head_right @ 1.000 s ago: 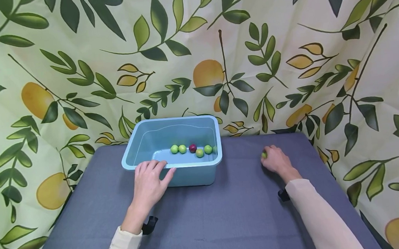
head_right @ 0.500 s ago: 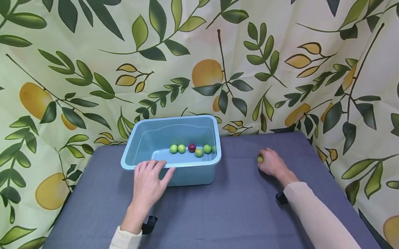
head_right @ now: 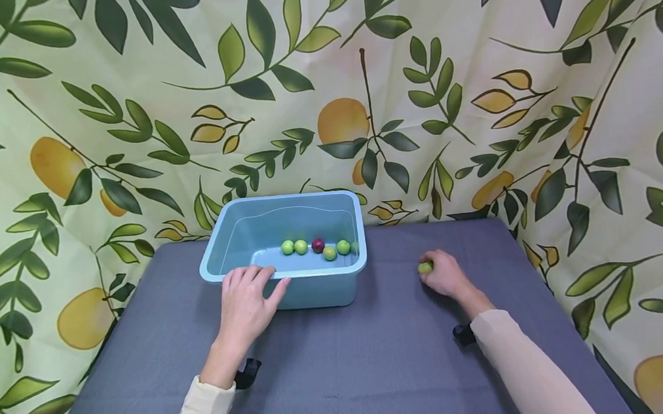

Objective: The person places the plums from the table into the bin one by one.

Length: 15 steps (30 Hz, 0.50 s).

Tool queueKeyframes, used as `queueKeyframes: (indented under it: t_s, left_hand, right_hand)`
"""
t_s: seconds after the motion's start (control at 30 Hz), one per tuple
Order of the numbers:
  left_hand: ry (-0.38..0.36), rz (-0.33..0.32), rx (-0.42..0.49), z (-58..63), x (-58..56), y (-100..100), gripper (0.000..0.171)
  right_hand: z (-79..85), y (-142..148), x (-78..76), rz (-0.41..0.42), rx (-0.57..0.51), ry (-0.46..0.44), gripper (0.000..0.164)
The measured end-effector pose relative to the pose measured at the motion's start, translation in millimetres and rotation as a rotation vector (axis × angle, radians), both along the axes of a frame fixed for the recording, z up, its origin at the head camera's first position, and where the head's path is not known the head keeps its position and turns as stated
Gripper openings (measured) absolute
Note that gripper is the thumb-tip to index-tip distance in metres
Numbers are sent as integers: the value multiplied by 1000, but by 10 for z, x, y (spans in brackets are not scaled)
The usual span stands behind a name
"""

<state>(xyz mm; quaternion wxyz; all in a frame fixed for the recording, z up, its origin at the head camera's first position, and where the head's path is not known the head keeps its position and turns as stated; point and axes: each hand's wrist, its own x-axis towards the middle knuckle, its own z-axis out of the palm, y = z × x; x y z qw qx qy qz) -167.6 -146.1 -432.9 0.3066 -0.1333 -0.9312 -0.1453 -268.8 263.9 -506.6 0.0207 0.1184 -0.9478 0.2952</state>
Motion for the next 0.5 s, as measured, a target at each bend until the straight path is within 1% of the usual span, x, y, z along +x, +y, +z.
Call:
queueKeyframes:
  t_s: [0.13,0.33,0.5]
  left_hand:
    - [4,-2,-2,-1,-3,-3,35]
    - [-3,-1,-1,5,-4,-6,35]
    - [-5,-2,3,2,-5,-7,35]
  right_hand:
    - [-1,-44,47,-1,-22,4,33]
    - [14,-110,110,-6,-73,-39,33]
    - [19,-166,153,-5,-114,-41,33]
